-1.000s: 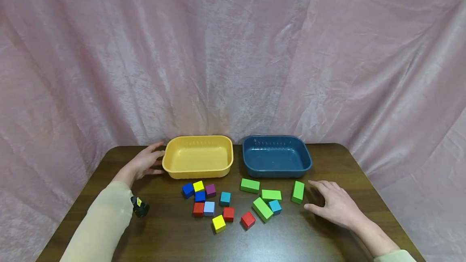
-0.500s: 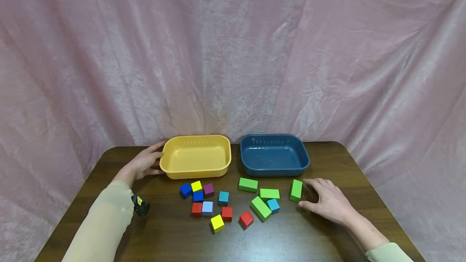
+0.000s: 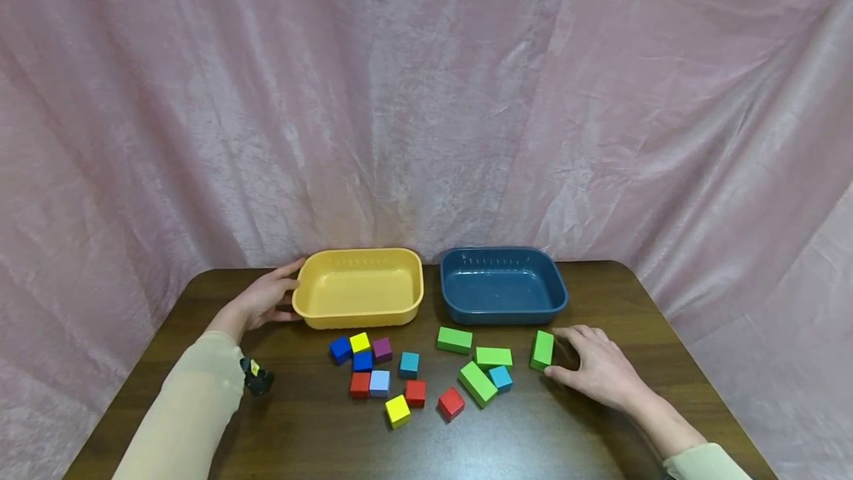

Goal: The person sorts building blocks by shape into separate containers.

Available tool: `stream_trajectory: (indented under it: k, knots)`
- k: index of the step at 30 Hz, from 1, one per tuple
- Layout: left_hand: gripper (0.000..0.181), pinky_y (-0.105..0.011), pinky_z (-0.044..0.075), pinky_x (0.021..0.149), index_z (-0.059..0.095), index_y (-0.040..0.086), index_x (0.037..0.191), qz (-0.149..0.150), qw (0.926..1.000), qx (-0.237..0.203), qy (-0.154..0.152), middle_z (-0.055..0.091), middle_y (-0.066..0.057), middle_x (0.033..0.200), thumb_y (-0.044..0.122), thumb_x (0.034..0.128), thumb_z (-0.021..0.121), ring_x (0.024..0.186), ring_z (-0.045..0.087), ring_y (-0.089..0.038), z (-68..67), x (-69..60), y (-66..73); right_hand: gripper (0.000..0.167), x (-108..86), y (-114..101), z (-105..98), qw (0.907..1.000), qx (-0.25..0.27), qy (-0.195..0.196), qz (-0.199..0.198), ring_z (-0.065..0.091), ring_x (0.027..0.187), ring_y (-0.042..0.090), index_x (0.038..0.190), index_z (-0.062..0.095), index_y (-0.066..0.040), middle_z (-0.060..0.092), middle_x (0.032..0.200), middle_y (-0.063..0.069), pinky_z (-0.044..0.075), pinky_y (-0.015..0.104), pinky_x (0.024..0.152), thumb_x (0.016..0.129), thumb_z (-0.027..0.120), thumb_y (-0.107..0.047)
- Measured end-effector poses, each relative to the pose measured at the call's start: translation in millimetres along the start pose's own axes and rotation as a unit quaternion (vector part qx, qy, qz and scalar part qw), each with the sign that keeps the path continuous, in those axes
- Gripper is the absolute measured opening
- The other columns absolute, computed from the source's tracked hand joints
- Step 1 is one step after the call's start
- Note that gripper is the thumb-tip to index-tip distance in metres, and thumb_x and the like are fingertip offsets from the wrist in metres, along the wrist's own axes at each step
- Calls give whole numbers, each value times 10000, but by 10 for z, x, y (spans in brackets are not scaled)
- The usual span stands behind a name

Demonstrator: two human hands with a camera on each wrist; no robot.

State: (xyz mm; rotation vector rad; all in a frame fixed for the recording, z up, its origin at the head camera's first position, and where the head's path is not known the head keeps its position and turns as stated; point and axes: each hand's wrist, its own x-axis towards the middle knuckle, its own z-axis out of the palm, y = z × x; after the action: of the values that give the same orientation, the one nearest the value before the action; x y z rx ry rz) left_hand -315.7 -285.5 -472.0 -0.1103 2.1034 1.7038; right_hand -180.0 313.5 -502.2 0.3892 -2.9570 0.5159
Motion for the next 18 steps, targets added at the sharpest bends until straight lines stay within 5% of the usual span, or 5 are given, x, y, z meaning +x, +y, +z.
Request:
stream_trajectory:
  k: [18]
  knots:
    - [681, -518, 550, 919, 62, 313, 1655, -29, 9999, -160, -56, 109, -196, 1679, 187, 1102, 438, 1214, 576, -339, -11, 11, -27, 644, 36, 15, 57, 9999, -9, 130, -77, 523, 1224, 372, 1286, 676, -146, 627, 1278, 81, 433, 623, 930, 799, 831, -538]
